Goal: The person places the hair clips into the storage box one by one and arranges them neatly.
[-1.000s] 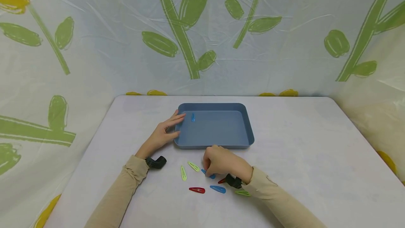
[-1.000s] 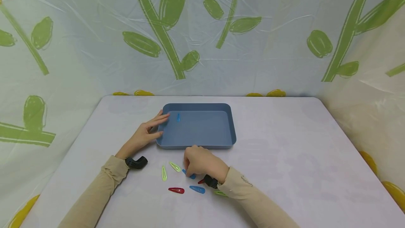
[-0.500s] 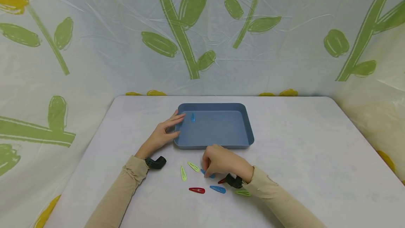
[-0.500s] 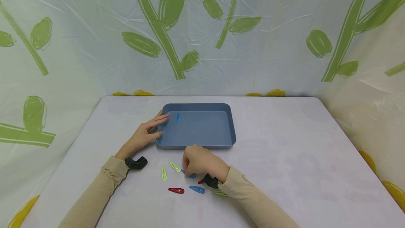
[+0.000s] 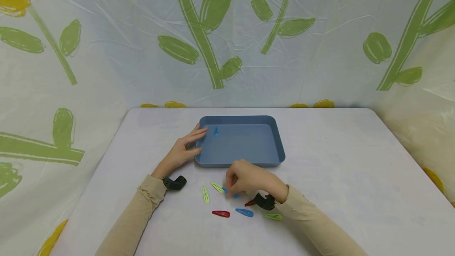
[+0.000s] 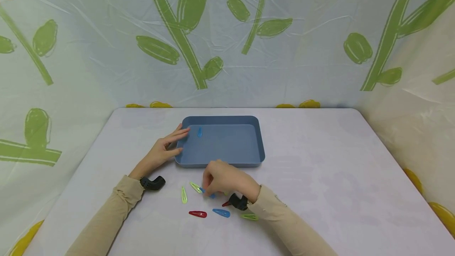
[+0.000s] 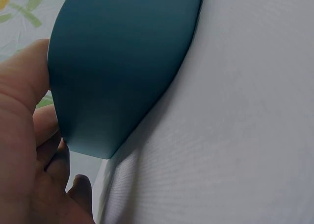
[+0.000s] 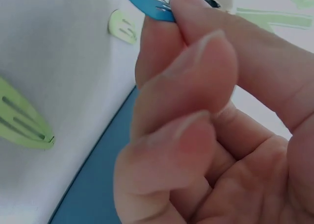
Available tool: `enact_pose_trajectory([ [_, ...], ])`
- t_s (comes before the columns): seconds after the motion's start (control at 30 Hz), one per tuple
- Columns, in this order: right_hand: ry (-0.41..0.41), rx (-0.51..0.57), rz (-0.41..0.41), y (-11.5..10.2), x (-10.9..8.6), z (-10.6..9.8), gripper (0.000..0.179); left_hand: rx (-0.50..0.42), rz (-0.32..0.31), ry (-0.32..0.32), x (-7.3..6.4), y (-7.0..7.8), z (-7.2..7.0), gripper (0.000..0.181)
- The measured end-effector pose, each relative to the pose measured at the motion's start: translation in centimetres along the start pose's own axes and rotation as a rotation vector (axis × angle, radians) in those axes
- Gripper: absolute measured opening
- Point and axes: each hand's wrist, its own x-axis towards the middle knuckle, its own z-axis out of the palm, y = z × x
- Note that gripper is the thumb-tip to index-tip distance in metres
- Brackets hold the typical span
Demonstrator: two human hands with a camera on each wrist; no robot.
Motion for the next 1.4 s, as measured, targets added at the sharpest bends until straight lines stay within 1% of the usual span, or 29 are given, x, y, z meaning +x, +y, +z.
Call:
enact_pose_trajectory([
  [0.27,-0.018,0.136,-0.015,0.2,0.1,-0.6,0.014,-0.015,-0.009,0.003,0.1,-0.1,0.1,0.055],
  [0.5,0.024,0.208,-0.023,-0.1,0.0,-0.9,0.009,-0.018,-0.006,0.007,0.2,-0.2,0.0,0.054],
  [0.53,0.030,0.217,-0.022,-0.1,0.1,-1.0,0.009,-0.014,-0.004,0.008,0.1,-0.6,0.0,0.055],
  [0.73,0.046,0.249,-0.018,0.0,0.2,-1.1,0.008,-0.016,-0.003,0.011,0.1,-0.6,0.0,0.055],
  [0.77,0.047,0.251,-0.021,-0.1,0.2,-1.2,0.007,-0.019,-0.004,0.012,0.1,-0.1,0.0,0.054],
  [0.9,0.054,0.277,-0.042,-0.3,0.1,-1.7,0.006,-0.006,0.001,0.007,0.2,0.2,0.0,0.054],
  [1.23,0.087,0.321,-0.061,-0.2,-0.1,-3.3,0.005,-0.004,-0.001,0.020,0.0,0.2,0.1,0.054],
  [1.4,0.127,0.355,-0.067,-0.1,0.1,-4.4,0.005,-0.023,-0.003,0.018,0.0,0.2,0.1,0.055],
])
